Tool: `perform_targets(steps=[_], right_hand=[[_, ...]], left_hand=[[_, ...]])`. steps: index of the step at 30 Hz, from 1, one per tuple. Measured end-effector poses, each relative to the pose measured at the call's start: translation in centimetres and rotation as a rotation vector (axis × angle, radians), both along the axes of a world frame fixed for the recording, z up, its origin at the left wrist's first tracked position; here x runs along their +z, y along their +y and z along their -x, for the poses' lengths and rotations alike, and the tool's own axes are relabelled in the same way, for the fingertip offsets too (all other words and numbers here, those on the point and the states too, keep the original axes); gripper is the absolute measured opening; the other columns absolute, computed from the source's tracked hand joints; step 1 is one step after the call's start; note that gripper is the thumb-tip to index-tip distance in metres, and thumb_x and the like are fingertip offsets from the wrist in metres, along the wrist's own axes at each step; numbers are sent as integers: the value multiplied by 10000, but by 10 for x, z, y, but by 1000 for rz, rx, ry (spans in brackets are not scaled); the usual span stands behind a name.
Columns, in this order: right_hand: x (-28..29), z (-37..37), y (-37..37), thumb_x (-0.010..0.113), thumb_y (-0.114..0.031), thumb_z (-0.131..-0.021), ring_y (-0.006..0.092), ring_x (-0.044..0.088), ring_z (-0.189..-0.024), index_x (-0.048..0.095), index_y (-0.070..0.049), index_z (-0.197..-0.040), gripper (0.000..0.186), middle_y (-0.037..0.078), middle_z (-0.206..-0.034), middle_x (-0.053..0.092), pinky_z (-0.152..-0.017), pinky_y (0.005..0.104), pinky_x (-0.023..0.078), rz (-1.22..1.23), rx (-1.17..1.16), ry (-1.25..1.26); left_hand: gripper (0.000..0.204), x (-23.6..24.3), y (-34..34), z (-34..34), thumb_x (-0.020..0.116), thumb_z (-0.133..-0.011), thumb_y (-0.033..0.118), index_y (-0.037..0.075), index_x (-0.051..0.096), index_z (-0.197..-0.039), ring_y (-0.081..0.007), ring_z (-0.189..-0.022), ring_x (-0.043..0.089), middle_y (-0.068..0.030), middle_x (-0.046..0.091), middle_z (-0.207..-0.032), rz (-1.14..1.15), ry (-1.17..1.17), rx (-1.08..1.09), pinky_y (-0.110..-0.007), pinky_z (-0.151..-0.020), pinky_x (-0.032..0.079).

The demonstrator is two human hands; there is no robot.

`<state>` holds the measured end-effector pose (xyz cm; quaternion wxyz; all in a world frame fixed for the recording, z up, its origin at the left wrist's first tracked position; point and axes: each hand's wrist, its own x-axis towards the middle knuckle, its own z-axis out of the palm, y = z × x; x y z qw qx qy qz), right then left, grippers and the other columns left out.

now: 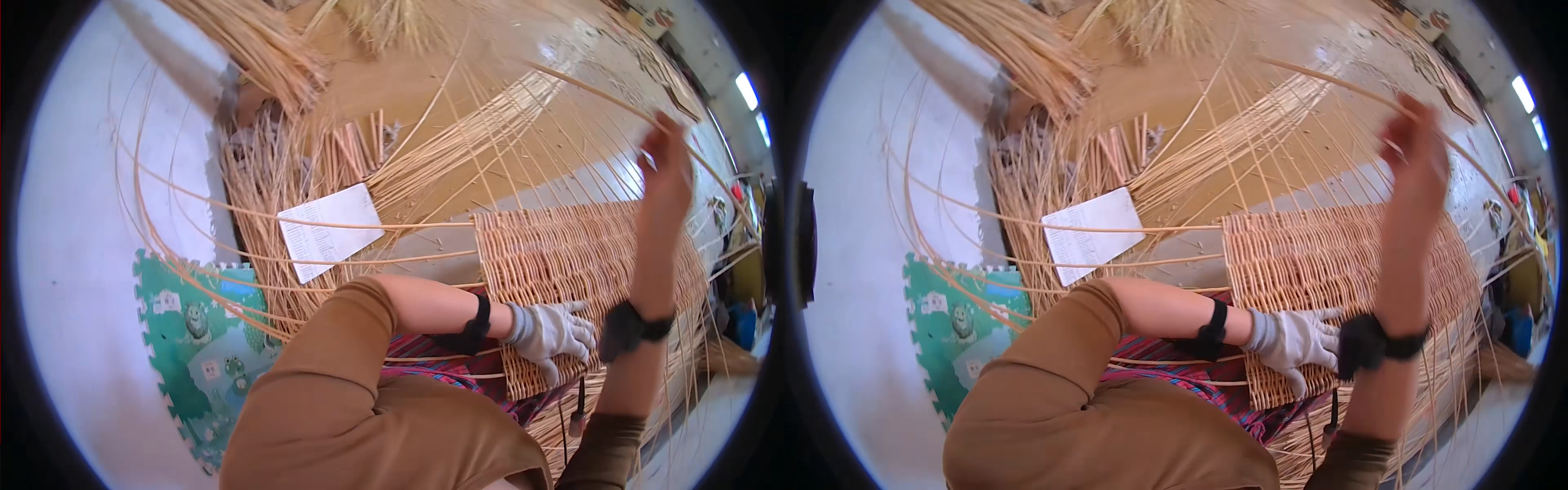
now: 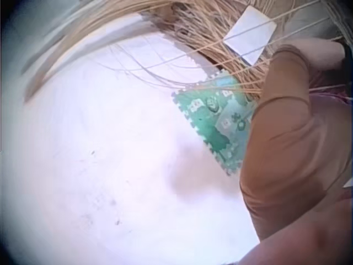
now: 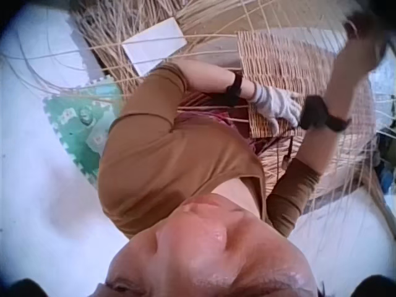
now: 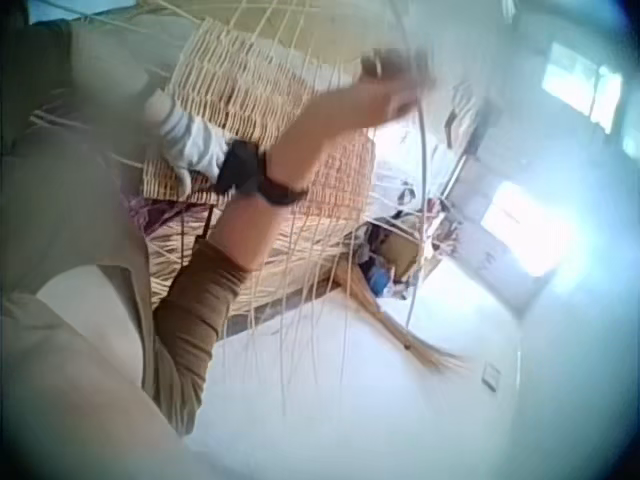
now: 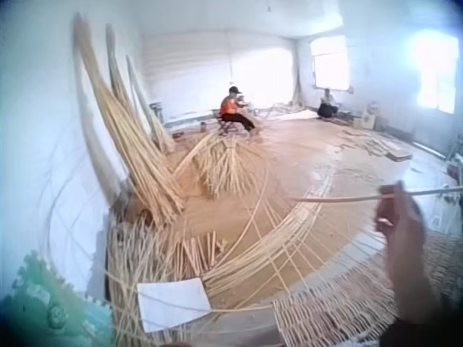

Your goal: Weaving a large wicker basket by inserting and trimming long wooden strands.

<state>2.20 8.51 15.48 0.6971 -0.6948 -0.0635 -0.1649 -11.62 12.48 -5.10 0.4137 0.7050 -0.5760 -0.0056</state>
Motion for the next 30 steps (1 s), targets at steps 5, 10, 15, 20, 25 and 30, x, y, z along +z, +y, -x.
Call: perform_targets(steps=[5,10,15,20,25,30], right_hand=[[-34,40,153,624,-355,-1010,227,686,-1042,585,-68,-1457,532,133,-1199,723,-885,373,557,1012,1547,59],[-2,83,93,718,-302,-964,348,713,-1052,624,-63,-1405,511,209,-1201,721,-949,429,549,826,1012,45],[-2,96,-16,704,-120,-935,188,716,-944,613,-53,-1438,516,130,-1021,744,-850,343,570,835,925,312],[-33,158,-114,658,-151,-989,167,710,-823,610,-16,-1423,458,116,-1004,770,-757,293,550,629,619,505],[-35,247,-163,664,-315,-1000,202,720,-908,617,40,-1389,529,133,-984,745,-827,317,566,196,497,676],[-97,342,-210,691,-335,-1011,183,699,-954,626,16,-1392,522,145,-1023,755,-767,296,557,-149,754,985]], left_hand=[[845,34,18,-8,739,-776,716,136,655,-1384,-345,-1448,460,-122,560,-1508,-222,302,-123,-486,-1215,348],[842,0,-10,-8,743,-782,708,132,650,-1390,-355,-1439,469,-129,560,-1507,-78,296,-110,-464,-1196,378],[836,-16,-9,-1,753,-796,693,143,633,-1414,-352,-1435,479,-142,549,-1518,-39,273,-19,-507,-1187,382],[976,-13,-12,-10,688,-794,780,126,527,-1500,-353,-1527,338,-131,510,-1556,44,91,-56,-658,-1269,108],[777,5,-6,-15,775,-770,669,155,672,-1344,-334,-1482,431,-115,578,-1491,17,51,-44,-653,-1268,141],[729,23,0,-20,767,-823,612,152,646,-1375,-342,-1488,421,-126,563,-1510,-36,39,-124,-655,-1256,176]])
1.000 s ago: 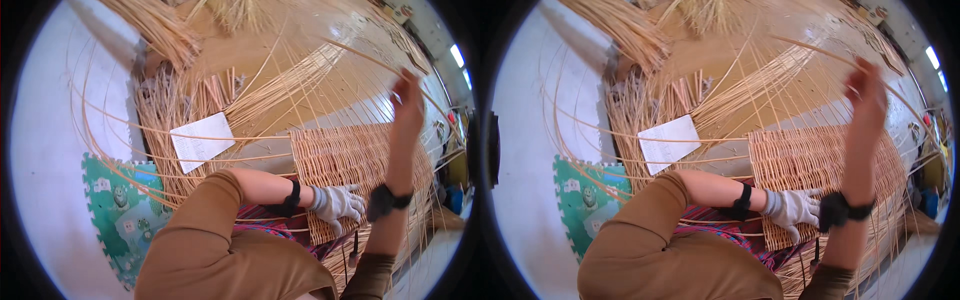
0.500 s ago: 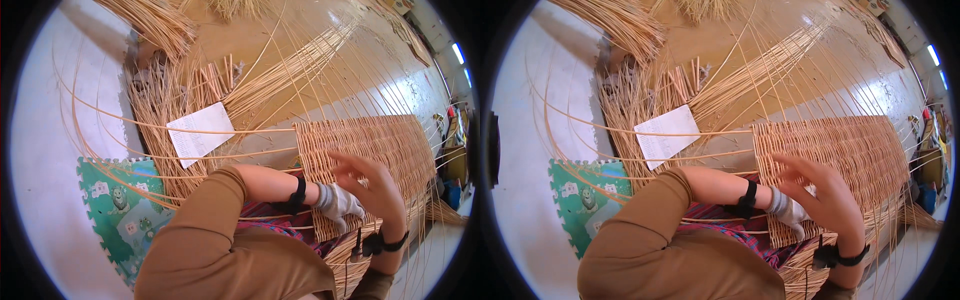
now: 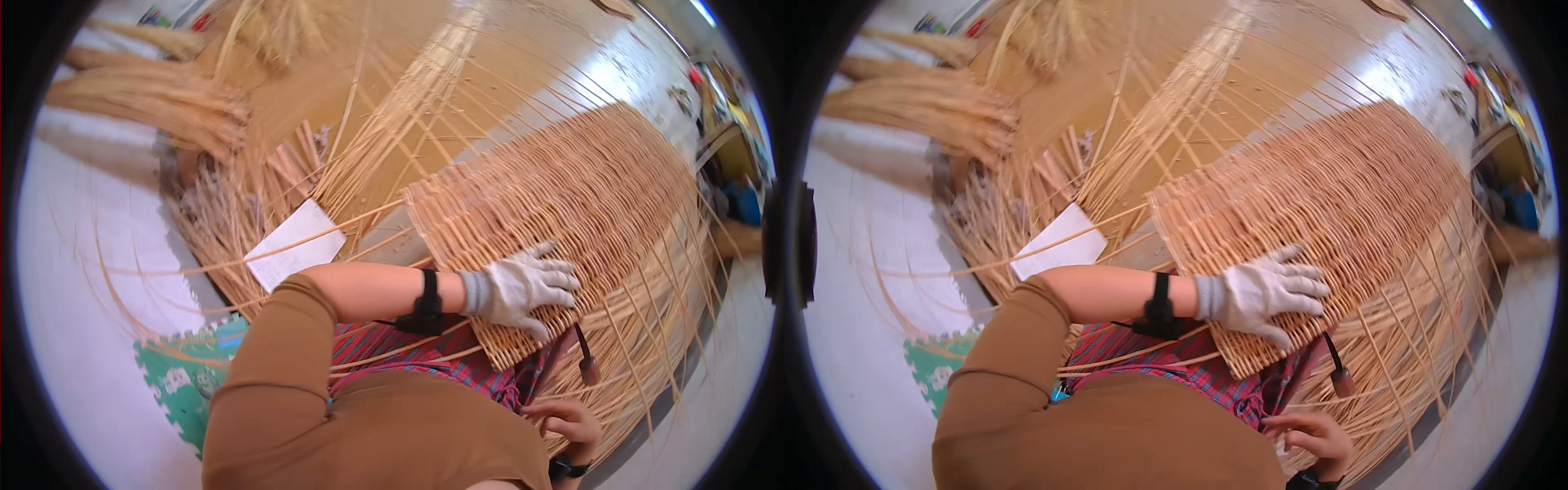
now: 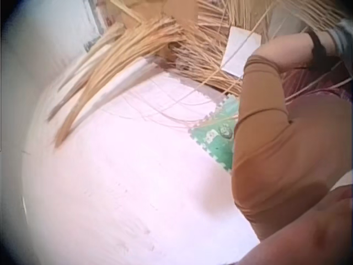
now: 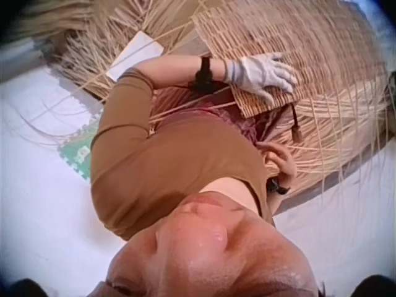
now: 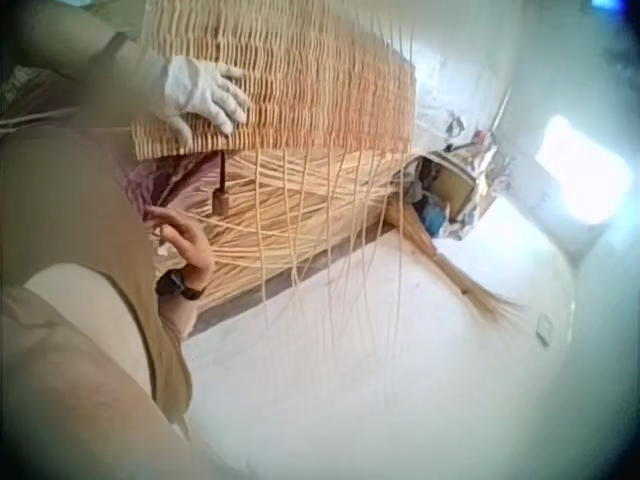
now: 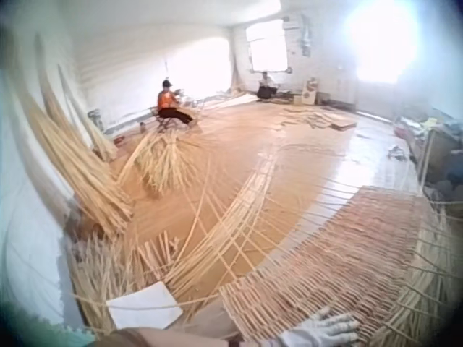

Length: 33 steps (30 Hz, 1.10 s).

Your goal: Weaving a large wicker basket by inserting and trimming long wooden strands.

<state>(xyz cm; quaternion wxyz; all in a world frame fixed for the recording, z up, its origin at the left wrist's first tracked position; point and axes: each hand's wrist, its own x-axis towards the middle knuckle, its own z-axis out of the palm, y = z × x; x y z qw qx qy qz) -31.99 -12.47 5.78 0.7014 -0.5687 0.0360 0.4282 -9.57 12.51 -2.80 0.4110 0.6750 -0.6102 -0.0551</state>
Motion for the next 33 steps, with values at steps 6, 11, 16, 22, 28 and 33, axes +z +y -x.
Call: perform_targets(steps=[6,11,16,22,28,33], right_hand=[[-219,140,-39,594,-418,-1066,125,633,-800,708,-53,-1024,385,24,-853,685,-738,294,524,644,-601,163],[-391,169,-30,657,-271,-1006,150,706,-817,679,-8,-1241,353,84,-1010,750,-729,318,575,415,-992,443],[-450,136,-27,685,-267,-967,197,723,-786,726,-5,-1169,334,117,-995,764,-742,348,586,623,-833,297],[-473,65,-62,727,-294,-896,331,733,-979,724,-17,-1213,421,215,-1058,752,-861,424,579,1213,-995,44],[-463,-4,-94,782,-326,-861,373,624,-1283,563,-44,-1458,696,258,-1377,637,-1068,429,498,841,-1120,94],[-474,-2,-105,765,-374,-856,387,542,-1390,493,11,-1513,808,259,-1494,559,-1156,417,437,841,-1070,313]], left_hand=[[699,27,-15,-4,812,-841,465,157,614,-1437,-370,-1473,439,-147,536,-1544,-319,-40,56,-579,-1239,273],[716,30,-24,0,826,-819,468,106,636,-1407,-393,-1472,443,-177,560,-1506,-322,-111,35,-589,-1252,234],[708,24,-32,4,794,-859,474,53,625,-1402,-425,-1469,435,-193,556,-1499,-321,-108,35,-589,-1261,225],[574,22,-26,2,683,-964,396,65,595,-1425,-422,-1489,406,-176,514,-1543,-381,-121,38,-602,-1272,205],[540,21,-20,-3,662,-975,371,66,599,-1416,-416,-1489,411,-170,511,-1544,-383,-117,40,-620,-1266,206],[525,18,-29,-1,655,-979,358,70,599,-1415,-409,-1489,413,-166,510,-1544,-362,-99,19,-622,-1267,207]])
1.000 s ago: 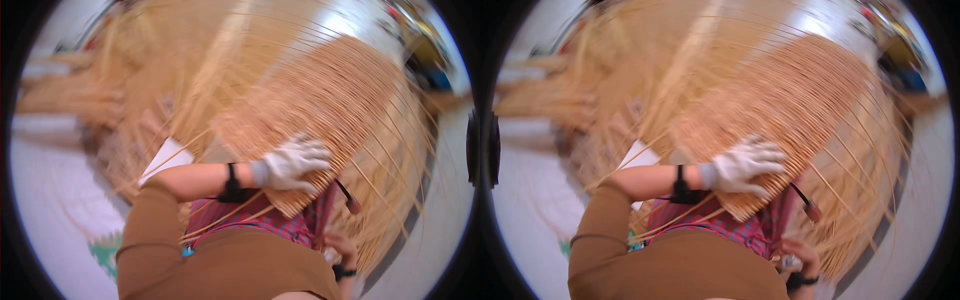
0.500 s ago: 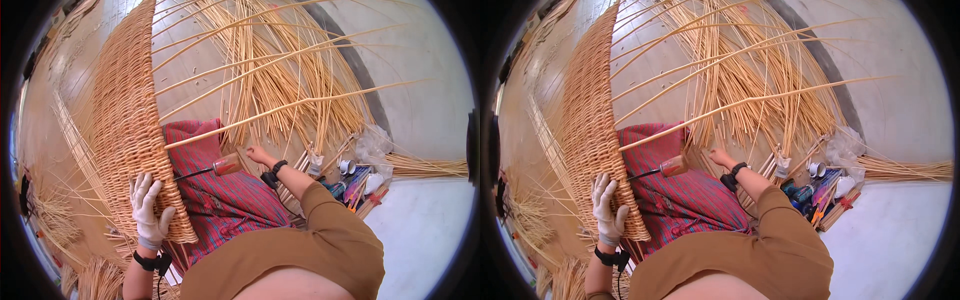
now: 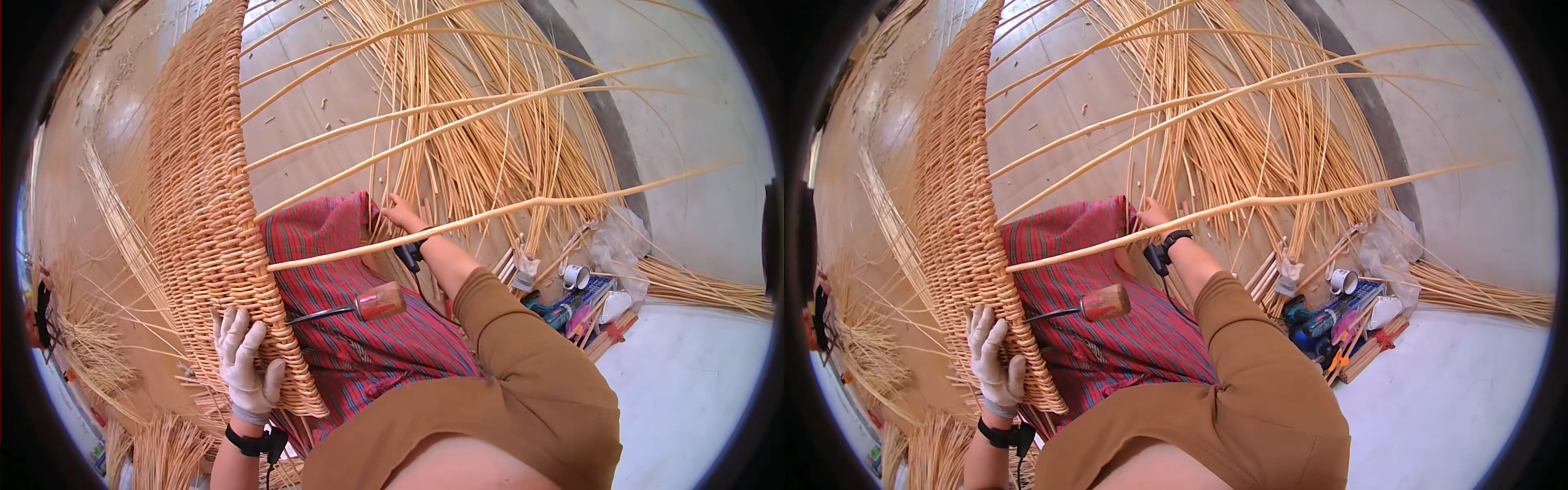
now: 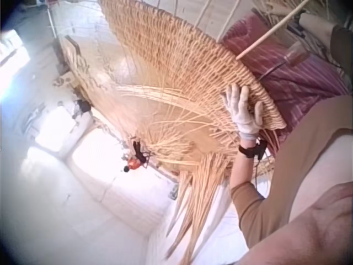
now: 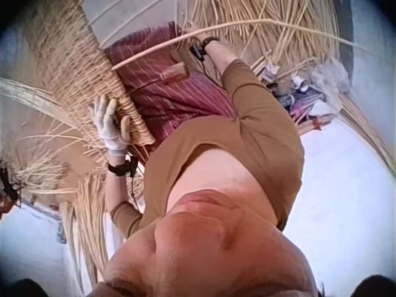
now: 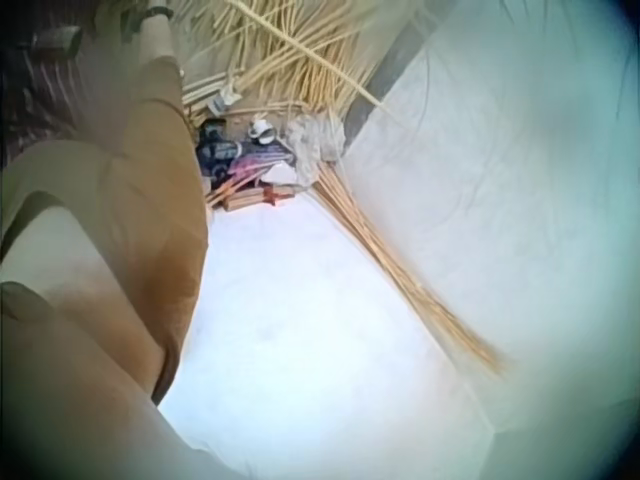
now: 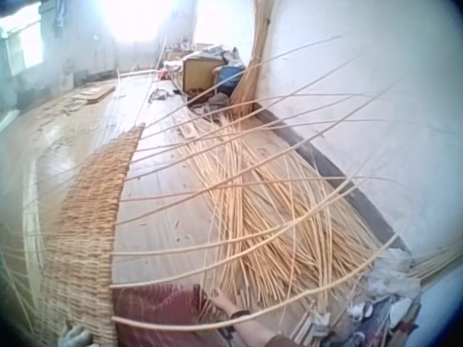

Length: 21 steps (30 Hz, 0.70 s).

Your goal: Weaving a large wicker basket by inserting and trimming long wooden strands.

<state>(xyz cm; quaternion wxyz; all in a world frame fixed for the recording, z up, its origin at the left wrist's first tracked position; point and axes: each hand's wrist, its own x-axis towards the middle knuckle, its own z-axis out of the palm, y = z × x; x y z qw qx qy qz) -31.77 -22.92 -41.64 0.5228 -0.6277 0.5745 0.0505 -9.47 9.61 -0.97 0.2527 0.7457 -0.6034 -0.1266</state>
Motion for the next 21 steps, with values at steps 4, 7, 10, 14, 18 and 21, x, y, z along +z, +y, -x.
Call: perform_targets(steps=[4,7,10,14,18,21], right_hand=[[3,13,-7,746,-353,-859,399,535,-1391,507,-29,-1518,773,262,-1496,553,-1155,431,437,82,10,90],[15,5,-1,634,-237,-893,418,623,-1229,635,-124,-1416,535,254,-1321,652,-1078,519,473,386,65,288],[18,-1,-1,597,-193,-907,426,655,-1133,678,-103,-1338,447,241,-1214,689,-1029,544,488,488,62,184],[7,-17,-7,663,-202,-895,434,667,-1119,668,-60,-1306,435,245,-1176,711,-984,510,527,385,20,72],[3,-40,0,736,-236,-855,425,686,-1094,657,-47,-1303,493,249,-1147,720,-958,514,550,311,79,149],[3,-37,-6,736,-248,-856,412,703,-1054,651,-59,-1326,514,233,-1127,731,-917,510,570,319,15,172]], left_hand=[[516,-2,1,0,641,-988,361,81,595,-1420,-403,-1496,405,-156,504,-1549,-2,3,-11,-632,-1264,205],[512,1,7,-1,618,-1000,385,83,596,-1413,-399,-1499,400,-155,502,-1550,-21,-5,5,-635,-1264,201],[518,-1,8,-3,600,-1012,417,85,597,-1410,-393,-1500,401,-154,503,-1550,-25,-16,9,-643,-1261,193],[518,-5,4,-3,604,-1010,419,92,598,-1411,-390,-1502,401,-153,504,-1553,-3,14,-5,-648,-1259,193],[519,-5,6,-4,608,-1007,420,101,599,-1416,-386,-1505,399,-155,504,-1557,-4,15,-2,-644,-1256,200],[518,-3,6,-4,617,-1000,414,101,602,-1413,-386,-1504,401,-157,504,-1556,-7,15,7,-638,-1255,205]])
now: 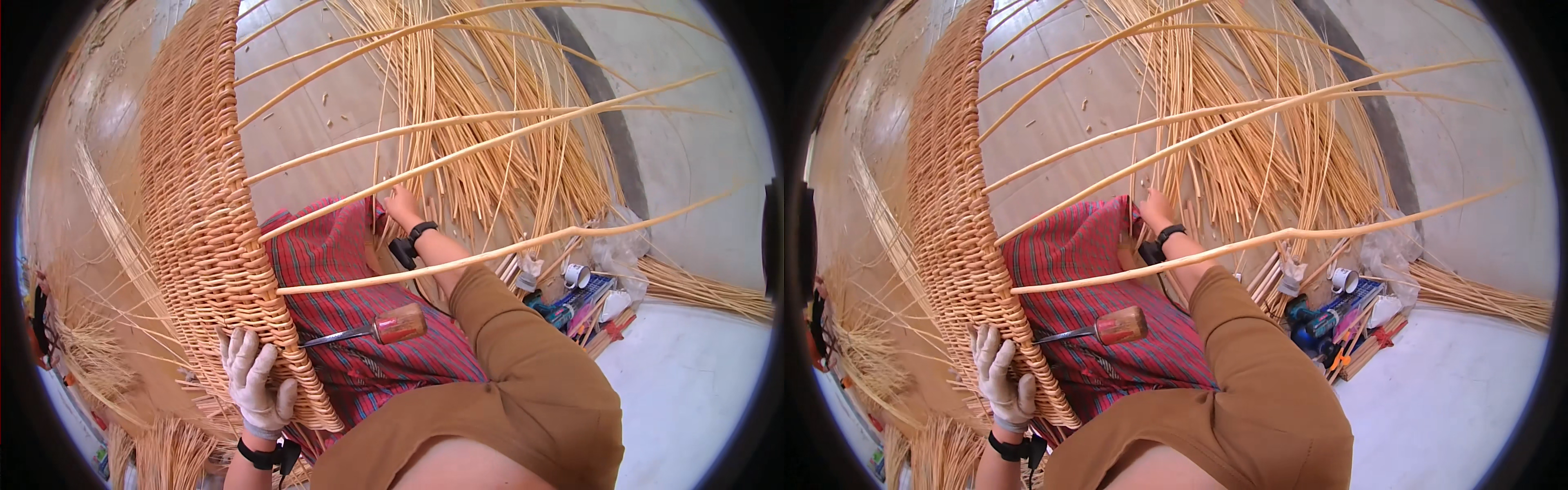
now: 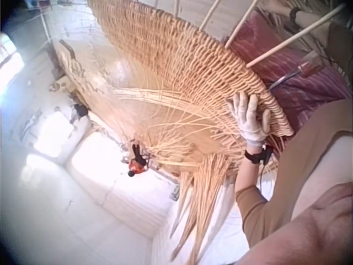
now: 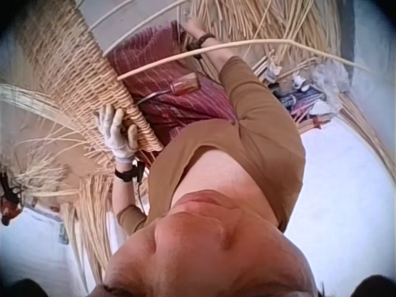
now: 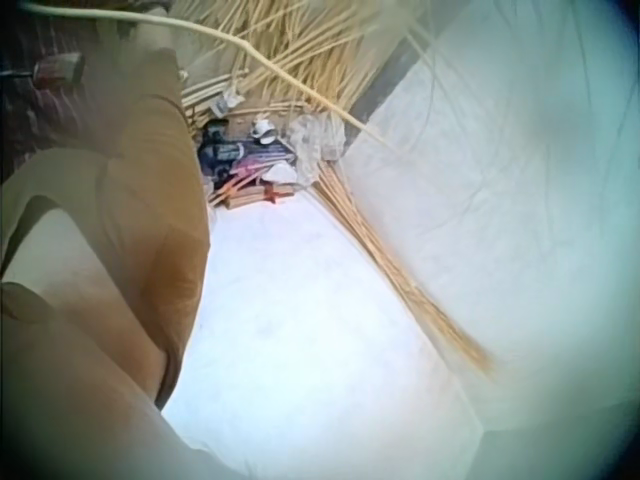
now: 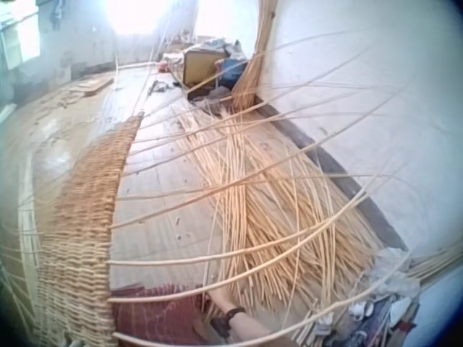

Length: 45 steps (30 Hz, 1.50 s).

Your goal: Weaving a large wicker basket by inserting and trimming long wooden strands.

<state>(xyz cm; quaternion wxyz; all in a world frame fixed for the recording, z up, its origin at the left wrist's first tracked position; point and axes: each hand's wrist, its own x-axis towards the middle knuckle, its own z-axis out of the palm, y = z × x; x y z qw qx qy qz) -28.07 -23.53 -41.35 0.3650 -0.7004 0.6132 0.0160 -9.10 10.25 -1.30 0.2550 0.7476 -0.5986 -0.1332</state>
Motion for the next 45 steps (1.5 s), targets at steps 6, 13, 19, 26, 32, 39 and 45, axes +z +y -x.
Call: perform_targets(steps=[6,13,19,26,32,39,45], right_hand=[[28,101,-51,755,-187,-915,173,692,-749,646,-31,-1325,452,58,-893,731,-683,300,556,84,-448,-500],[307,146,18,789,-136,-935,117,653,-726,613,-92,-1119,258,40,-899,646,-629,233,579,-959,-231,-972],[418,111,110,811,-42,-894,247,724,-764,569,-94,-1004,271,107,-934,624,-582,326,626,-230,20,-1568],[456,78,126,850,8,-835,315,771,-939,632,-84,-1000,289,171,-1060,713,-728,405,664,692,852,-1305],[439,68,105,775,53,-891,286,739,-1067,636,-69,-1011,221,153,-1091,727,-919,402,610,102,423,-1102],[444,79,67,778,40,-899,241,723,-1023,626,-56,-950,186,145,-1032,730,-927,353,564,-95,310,-965],[422,44,64,786,-56,-926,249,718,-1100,686,-46,-990,119,154,-1104,748,-961,376,554,-309,428,-983]], left_hand=[[510,-4,-14,4,656,-971,368,90,609,-1396,-399,-1490,410,-161,510,-1543,47,46,-34,-623,-1256,213],[472,5,-5,3,605,-1016,308,38,602,-1403,-416,-1487,415,-200,525,-1528,41,-25,-22,-594,-1268,219],[525,5,3,2,739,-877,210,59,645,-1370,-424,-1451,461,-187,573,-1487,61,10,52,-589,-1256,241],[543,13,-10,3,800,-856,222,96,659,-1365,-381,-1424,507,-164,602,-1462,100,9,58,-560,-1259,264],[594,11,-3,4,820,-866,305,117,634,-1397,-350,-1432,505,-131,605,-1456,121,51,94,-548,-1267,260],[780,10,0,-1,840,-744,600,184,668,-1381,-368,-1453,465,-107,578,-1492,83,-2,41,-569,-1270,237],[834,9,-5,-1,844,-714,632,202,652,-1402,-362,-1483,428,-91,561,-1510,61,-11,17,-575,-1283,210]])
